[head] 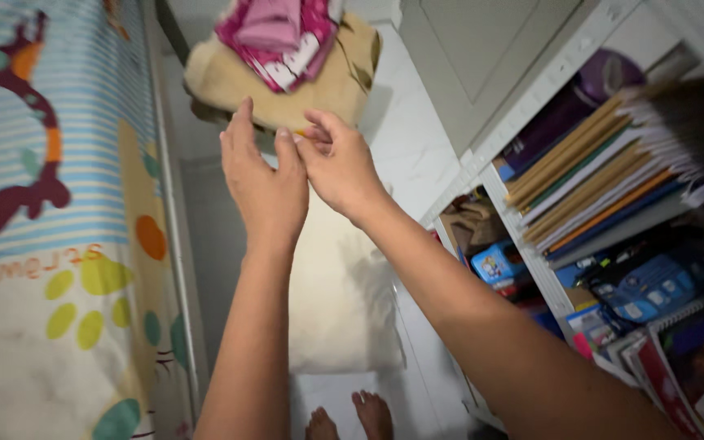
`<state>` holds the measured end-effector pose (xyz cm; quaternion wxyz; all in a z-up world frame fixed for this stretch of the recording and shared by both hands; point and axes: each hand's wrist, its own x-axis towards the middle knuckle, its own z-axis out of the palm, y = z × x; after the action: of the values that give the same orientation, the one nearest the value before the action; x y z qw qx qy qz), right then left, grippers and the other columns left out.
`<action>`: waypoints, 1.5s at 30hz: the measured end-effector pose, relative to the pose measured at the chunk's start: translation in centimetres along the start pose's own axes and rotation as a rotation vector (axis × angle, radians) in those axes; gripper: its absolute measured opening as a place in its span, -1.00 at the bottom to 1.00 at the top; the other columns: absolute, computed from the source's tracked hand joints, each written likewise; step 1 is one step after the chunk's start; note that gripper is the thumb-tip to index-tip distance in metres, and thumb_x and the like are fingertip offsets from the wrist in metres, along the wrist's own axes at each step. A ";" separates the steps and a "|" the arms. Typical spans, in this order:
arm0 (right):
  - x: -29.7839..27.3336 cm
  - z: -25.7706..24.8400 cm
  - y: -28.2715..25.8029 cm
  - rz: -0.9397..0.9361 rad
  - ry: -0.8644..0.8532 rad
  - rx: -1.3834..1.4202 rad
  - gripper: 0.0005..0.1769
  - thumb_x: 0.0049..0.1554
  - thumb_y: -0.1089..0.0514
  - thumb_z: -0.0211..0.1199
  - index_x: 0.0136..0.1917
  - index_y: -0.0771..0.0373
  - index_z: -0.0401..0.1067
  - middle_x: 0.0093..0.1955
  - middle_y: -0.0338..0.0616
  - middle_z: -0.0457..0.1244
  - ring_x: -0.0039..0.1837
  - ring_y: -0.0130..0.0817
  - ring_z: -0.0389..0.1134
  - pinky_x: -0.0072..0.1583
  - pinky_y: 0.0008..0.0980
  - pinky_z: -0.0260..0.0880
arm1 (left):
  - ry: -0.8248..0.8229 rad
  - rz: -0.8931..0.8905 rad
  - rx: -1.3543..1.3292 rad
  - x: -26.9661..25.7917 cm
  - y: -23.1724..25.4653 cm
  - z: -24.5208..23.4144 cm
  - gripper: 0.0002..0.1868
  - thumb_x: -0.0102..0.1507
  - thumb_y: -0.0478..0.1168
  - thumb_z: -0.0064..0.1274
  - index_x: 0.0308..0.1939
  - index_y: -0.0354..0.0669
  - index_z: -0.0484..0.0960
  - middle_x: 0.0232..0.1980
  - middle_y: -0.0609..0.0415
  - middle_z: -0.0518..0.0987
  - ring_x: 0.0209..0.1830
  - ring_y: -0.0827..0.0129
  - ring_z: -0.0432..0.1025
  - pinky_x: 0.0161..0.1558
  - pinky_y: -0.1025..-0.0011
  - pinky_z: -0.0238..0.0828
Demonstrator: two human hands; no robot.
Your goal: The person removes a gray pillowcase from a pillow, then removes a blue patterned pillowcase from another pillow. The person places the removed pillowcases on the floor and sets the bare pillows aside on the bed.
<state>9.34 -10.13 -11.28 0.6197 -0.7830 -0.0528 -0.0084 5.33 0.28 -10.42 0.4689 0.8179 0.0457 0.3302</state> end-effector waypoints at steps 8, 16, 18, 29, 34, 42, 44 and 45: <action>-0.8 3.2 -10.1 -0.192 -0.121 0.133 -0.51 0.19 0.13 0.26 0.36 0.31 0.38 0.10 -0.12 0.35 0.09 -0.43 0.40 0.09 -0.43 0.49 | 0.196 0.070 -0.020 3.6 5.7 -8.4 -0.52 0.35 -0.29 0.02 0.35 -0.33 0.46 0.28 -0.20 0.51 0.31 0.01 0.42 0.34 0.19 0.31; -5.8 8.9 -18.7 -0.272 -0.377 0.267 -0.55 0.22 0.14 0.24 0.34 0.34 0.40 0.10 -0.20 0.36 0.10 -0.52 0.38 0.14 -0.48 0.45 | 0.389 0.032 -0.007 2.9 9.2 -18.6 -0.57 0.38 -0.32 -0.12 0.35 -0.32 0.45 0.35 -0.18 0.49 0.39 0.05 0.39 0.36 0.20 0.29; -7.5 11.1 -20.5 -0.298 -0.477 0.333 -0.53 0.23 0.14 0.24 0.36 0.36 0.38 0.10 -0.18 0.36 0.11 -0.50 0.38 0.15 -0.46 0.45 | 0.451 0.061 0.030 2.0 9.4 -21.8 -0.57 0.40 -0.32 -0.13 0.35 -0.32 0.45 0.36 -0.19 0.48 0.41 0.04 0.38 0.38 0.19 0.28; -23.0 24.9 -29.1 -0.362 -0.869 0.393 -0.51 0.22 0.13 0.22 0.38 0.35 0.36 0.16 -0.14 0.35 0.15 -0.46 0.39 0.18 -0.42 0.46 | 0.756 -0.087 0.199 -6.7 11.0 -42.4 -0.58 0.39 -0.27 -0.12 0.33 -0.23 0.48 0.37 -0.14 0.46 0.39 0.09 0.37 0.34 0.21 0.30; -31.9 31.1 -32.4 -0.314 -1.030 0.430 -0.49 0.22 0.14 0.20 0.40 0.34 0.32 0.16 -0.12 0.39 0.15 -0.48 0.40 0.17 -0.43 0.45 | 0.866 -0.094 0.330 -12.1 11.5 -52.0 -0.59 0.39 -0.27 -0.09 0.32 -0.25 0.49 0.40 -0.16 0.44 0.45 0.05 0.32 0.39 0.18 0.24; -47.3 40.1 -34.0 -0.342 -1.301 0.535 -0.52 0.24 0.18 0.18 0.39 0.39 0.32 0.15 -0.12 0.37 0.16 -0.48 0.39 0.18 -0.45 0.45 | 1.050 -0.189 0.562 -23.4 11.9 -64.8 -0.60 0.37 -0.26 -0.07 0.29 -0.23 0.52 0.38 -0.16 0.44 0.44 0.03 0.31 0.38 0.18 0.26; -51.9 41.7 -34.0 -0.359 -1.385 0.543 -0.53 0.25 0.18 0.18 0.39 0.40 0.33 0.14 -0.09 0.38 0.15 -0.48 0.40 0.18 -0.46 0.45 | 1.106 -0.234 0.635 -27.2 12.3 -67.5 -0.60 0.37 -0.26 -0.07 0.28 -0.23 0.52 0.38 -0.16 0.44 0.44 0.02 0.30 0.38 0.17 0.25; -54.0 42.1 -33.7 -0.361 -1.426 0.526 -0.53 0.25 0.18 0.19 0.38 0.40 0.33 0.14 -0.08 0.38 0.15 -0.48 0.40 0.18 -0.46 0.45 | 1.136 -0.273 0.657 -29.1 12.5 -68.3 -0.60 0.36 -0.26 -0.07 0.28 -0.22 0.53 0.38 -0.17 0.43 0.44 0.01 0.29 0.37 0.17 0.25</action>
<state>-49.72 34.46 7.42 0.5903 -0.4060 -0.5651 0.4090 -60.09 32.45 8.47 0.1359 0.6041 0.4866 0.6162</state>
